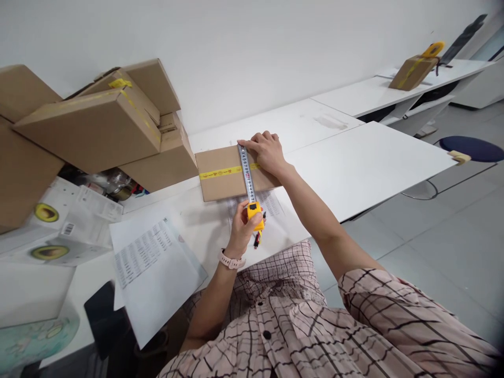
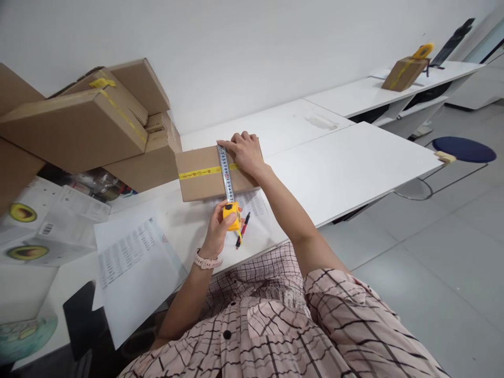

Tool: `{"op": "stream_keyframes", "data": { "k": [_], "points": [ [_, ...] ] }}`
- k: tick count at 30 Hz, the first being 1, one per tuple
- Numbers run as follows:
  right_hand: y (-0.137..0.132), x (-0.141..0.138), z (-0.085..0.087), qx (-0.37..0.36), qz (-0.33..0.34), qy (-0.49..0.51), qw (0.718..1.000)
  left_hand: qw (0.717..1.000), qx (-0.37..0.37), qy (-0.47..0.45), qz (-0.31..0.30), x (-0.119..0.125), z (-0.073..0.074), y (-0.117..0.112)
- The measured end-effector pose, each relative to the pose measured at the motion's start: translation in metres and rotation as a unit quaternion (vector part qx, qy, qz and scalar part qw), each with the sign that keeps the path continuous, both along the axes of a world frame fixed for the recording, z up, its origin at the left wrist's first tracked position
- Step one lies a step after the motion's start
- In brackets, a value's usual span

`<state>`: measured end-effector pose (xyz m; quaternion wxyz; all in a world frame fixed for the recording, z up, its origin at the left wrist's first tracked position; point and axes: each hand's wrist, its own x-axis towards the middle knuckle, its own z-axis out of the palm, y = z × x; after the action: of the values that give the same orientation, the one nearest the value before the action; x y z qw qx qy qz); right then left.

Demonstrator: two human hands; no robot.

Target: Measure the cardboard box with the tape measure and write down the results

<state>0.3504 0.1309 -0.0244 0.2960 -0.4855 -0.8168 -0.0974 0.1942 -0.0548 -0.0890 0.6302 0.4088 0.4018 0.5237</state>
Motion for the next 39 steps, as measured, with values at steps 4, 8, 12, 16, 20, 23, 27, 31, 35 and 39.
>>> {"op": "stream_keyframes", "data": {
  "k": [4, 8, 12, 16, 20, 23, 27, 31, 35, 39],
  "points": [
    [0.002, 0.0, -0.001, -0.002, -0.006, -0.006, 1.0, 1.0, 0.001, -0.001, -0.002, -0.001, 0.002, 0.002],
    [0.0, -0.001, 0.0, -0.003, -0.011, -0.017, 1.0, 1.0, 0.012, 0.002, -0.004, -0.002, 0.0, 0.003],
    [0.0, -0.001, 0.001, -0.003, -0.017, -0.025, 1.0, 1.0, 0.01, -0.001, -0.004, -0.003, -0.004, 0.004],
    [0.0, -0.002, 0.0, -0.003, -0.019, -0.027, 0.999, 1.0, 0.013, -0.003, -0.003, -0.003, -0.004, 0.004],
    [0.001, -0.002, -0.001, 0.002, -0.014, -0.009, 1.0, 1.0, 0.015, -0.005, -0.004, -0.002, -0.004, 0.004],
    [0.001, -0.002, -0.002, 0.003, -0.017, -0.013, 1.0, 1.0, 0.018, -0.001, -0.003, -0.002, -0.003, 0.003],
    [0.002, -0.001, -0.003, 0.009, -0.012, -0.005, 1.0, 1.0, 0.015, 0.001, 0.003, -0.002, -0.004, 0.003],
    [0.003, -0.001, -0.005, 0.014, -0.012, -0.009, 1.0, 1.0, 0.008, -0.001, 0.004, 0.0, -0.004, 0.004],
    [-0.005, -0.001, -0.004, 0.024, -0.025, -0.019, 0.999, 1.0, -0.001, -0.01, -0.005, -0.007, 0.001, -0.005],
    [-0.029, 0.001, -0.008, 0.041, -0.034, 0.004, 0.999, 0.999, 0.036, -0.027, -0.013, -0.034, 0.017, -0.038]
  ]
}}
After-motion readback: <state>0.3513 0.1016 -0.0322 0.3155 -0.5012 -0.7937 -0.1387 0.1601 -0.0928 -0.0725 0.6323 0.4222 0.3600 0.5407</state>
